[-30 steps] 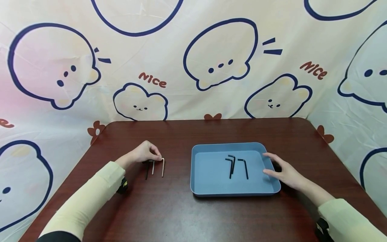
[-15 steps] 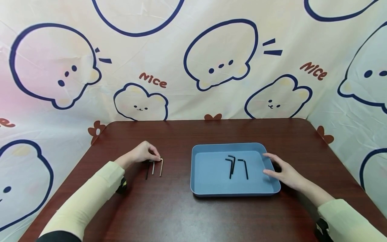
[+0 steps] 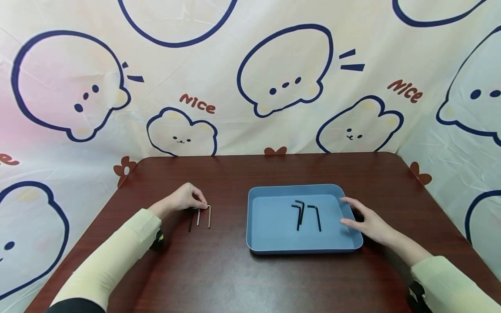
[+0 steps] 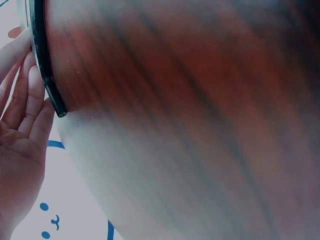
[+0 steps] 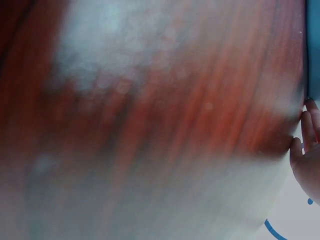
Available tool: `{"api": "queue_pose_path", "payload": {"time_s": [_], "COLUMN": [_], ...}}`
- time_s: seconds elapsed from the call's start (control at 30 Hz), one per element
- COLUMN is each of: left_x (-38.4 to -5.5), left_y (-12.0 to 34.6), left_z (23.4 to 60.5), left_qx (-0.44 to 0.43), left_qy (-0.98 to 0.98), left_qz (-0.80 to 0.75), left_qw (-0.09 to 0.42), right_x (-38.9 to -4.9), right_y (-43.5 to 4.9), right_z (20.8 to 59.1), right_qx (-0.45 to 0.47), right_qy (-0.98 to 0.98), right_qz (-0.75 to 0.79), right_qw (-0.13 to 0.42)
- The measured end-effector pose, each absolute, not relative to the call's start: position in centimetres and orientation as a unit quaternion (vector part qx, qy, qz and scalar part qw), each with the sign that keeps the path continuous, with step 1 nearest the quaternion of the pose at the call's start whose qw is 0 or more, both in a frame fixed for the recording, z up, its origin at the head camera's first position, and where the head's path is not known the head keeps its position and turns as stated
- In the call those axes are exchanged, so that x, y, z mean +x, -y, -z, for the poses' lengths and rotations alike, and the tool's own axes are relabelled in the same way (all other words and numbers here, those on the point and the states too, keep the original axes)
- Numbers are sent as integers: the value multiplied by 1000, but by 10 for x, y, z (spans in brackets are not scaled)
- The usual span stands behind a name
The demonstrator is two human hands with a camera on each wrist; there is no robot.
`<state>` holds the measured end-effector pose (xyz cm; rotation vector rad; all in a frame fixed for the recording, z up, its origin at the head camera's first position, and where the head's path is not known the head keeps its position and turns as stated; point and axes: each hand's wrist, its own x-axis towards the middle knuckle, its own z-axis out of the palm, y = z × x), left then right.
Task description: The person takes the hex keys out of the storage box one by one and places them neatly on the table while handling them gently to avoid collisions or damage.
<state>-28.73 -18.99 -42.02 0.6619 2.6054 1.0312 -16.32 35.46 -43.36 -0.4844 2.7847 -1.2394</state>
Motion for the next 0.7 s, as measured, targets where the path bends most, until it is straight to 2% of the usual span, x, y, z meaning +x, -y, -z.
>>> {"api": "queue_pose_path", "payload": {"time_s": [0.7], "left_x": [-290], "left_y": [190], "left_z": [417], "left_qx": [227], "left_qy": [-893], "left_qz": [-361], "left_qw": [144], "right_x": [-163], "right_y": [-354], "right_z": [433], "right_qx": [-153], "right_qy": [-904], "right_qz": [398], "right_qw": [28]}}
